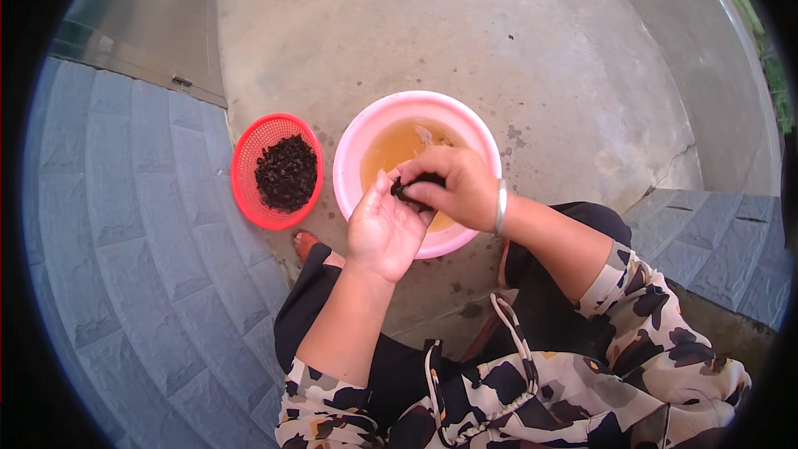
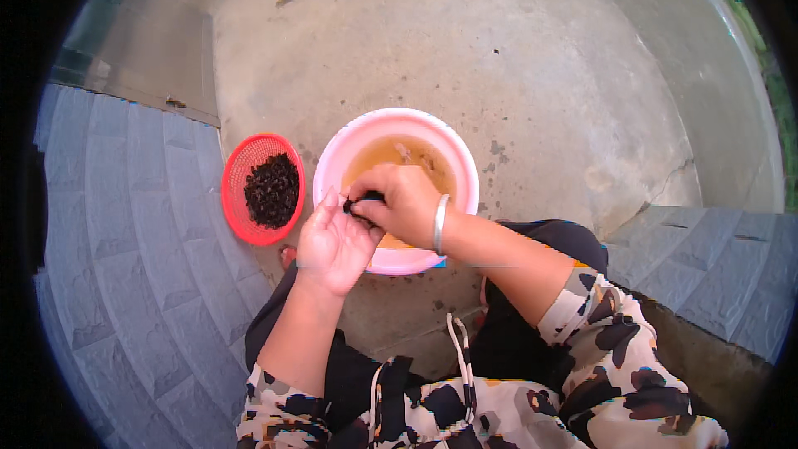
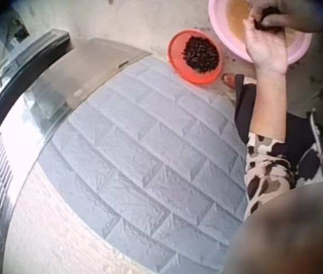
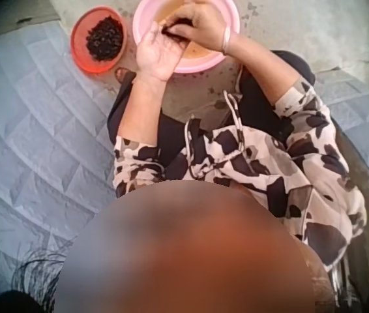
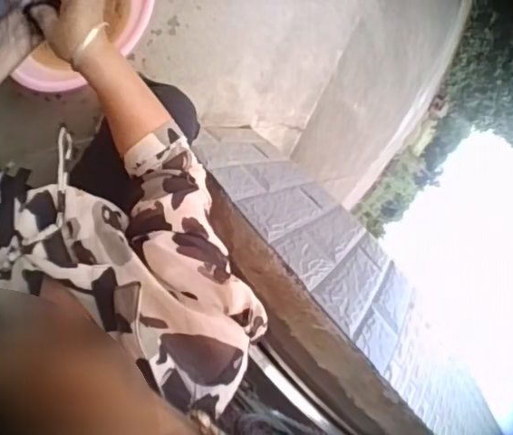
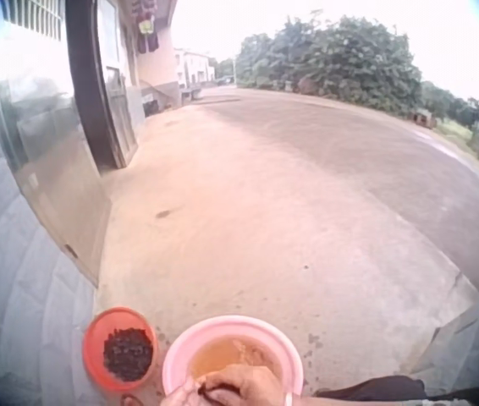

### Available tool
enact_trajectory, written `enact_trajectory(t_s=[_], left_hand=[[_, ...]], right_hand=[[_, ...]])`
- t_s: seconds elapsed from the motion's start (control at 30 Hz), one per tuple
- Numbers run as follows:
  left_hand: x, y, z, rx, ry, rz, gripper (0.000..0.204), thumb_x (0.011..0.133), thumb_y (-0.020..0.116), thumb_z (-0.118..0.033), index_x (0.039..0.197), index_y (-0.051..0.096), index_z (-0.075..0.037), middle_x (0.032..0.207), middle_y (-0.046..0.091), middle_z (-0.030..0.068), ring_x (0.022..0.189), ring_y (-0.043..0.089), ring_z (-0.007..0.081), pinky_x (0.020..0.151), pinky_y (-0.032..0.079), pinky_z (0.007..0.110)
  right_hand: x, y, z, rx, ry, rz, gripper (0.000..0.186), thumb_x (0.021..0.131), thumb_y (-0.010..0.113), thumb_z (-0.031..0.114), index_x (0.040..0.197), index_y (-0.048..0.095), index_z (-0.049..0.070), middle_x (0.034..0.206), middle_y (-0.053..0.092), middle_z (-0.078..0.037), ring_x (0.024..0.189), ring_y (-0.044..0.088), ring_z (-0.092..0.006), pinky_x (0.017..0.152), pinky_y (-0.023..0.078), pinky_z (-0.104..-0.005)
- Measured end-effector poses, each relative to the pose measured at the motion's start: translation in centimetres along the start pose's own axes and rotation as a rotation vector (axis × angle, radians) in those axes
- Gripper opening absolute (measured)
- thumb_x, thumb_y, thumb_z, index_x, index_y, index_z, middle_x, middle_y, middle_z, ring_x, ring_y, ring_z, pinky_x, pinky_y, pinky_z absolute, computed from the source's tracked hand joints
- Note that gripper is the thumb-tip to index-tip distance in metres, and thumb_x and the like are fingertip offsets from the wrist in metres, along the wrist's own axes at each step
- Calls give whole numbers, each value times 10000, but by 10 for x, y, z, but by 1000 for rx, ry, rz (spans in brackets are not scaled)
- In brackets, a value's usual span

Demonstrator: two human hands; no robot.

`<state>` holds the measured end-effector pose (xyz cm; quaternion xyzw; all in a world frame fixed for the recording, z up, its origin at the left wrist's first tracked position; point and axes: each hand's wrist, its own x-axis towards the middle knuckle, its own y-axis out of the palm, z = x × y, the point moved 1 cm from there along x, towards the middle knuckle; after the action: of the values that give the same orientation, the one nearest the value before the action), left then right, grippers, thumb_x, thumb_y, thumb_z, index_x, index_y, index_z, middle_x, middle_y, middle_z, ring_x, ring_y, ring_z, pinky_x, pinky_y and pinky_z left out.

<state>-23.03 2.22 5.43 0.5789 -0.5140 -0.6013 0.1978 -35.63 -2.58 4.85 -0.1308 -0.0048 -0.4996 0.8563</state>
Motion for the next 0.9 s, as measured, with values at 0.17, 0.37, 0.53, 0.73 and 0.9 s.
enact_trajectory(t_s=[0.17, 0.37, 0.53, 0.73, 0.9], left_hand=[[-1, -6, -3, 109, -26, 81, 313, 922, 323, -208, 1115, 444, 7, 1085, 503, 136, 1059, 479, 254, 979, 356, 419], [0, 9, -5, 260, -43, 33, 261, 911, 374, -191, 1031, 505, -1, 980, 556, 127, 955, 543, 261, 929, 411, 411], [-6, 8, -10, 495, 76, -115, 159, 868, 495, -107, 1004, 508, -27, 928, 562, 83, 867, 557, 188, 768, 474, 317], [-3, 3, -6, 602, 145, -133, 170, 815, 571, -25, 974, 512, -38, 859, 550, 58, 675, 501, 114, 570, 411, 225], [-4, 11, -8, 764, 233, -114, 145, 820, 560, -15, 958, 517, -25, 801, 535, 48, 621, 486, 107, 555, 404, 219]], right_hand=[[4, -17, 18, 406, 440, -46, 89, 802, 579, 64, 830, 613, -13, 712, 613, -28, 598, 547, -57, 471, 454, -206], [0, -28, 7, 801, 553, -15, 171, 827, 529, 48, 980, 568, -16, 820, 617, -69, 599, 541, -77, 486, 442, -202], [-1, -30, 6, 772, 569, 7, 164, 805, 540, 19, 964, 561, -19, 778, 588, -67, 612, 554, -92, 496, 448, -211], [-4, -21, 8, 572, 491, 21, 66, 784, 552, -1, 849, 539, -4, 714, 557, -56, 533, 546, -103, 462, 450, -222], [-6, -29, 6, 853, 662, 70, 108, 786, 554, 6, 891, 532, -5, 722, 560, -40, 548, 550, -94, 463, 455, -218]])
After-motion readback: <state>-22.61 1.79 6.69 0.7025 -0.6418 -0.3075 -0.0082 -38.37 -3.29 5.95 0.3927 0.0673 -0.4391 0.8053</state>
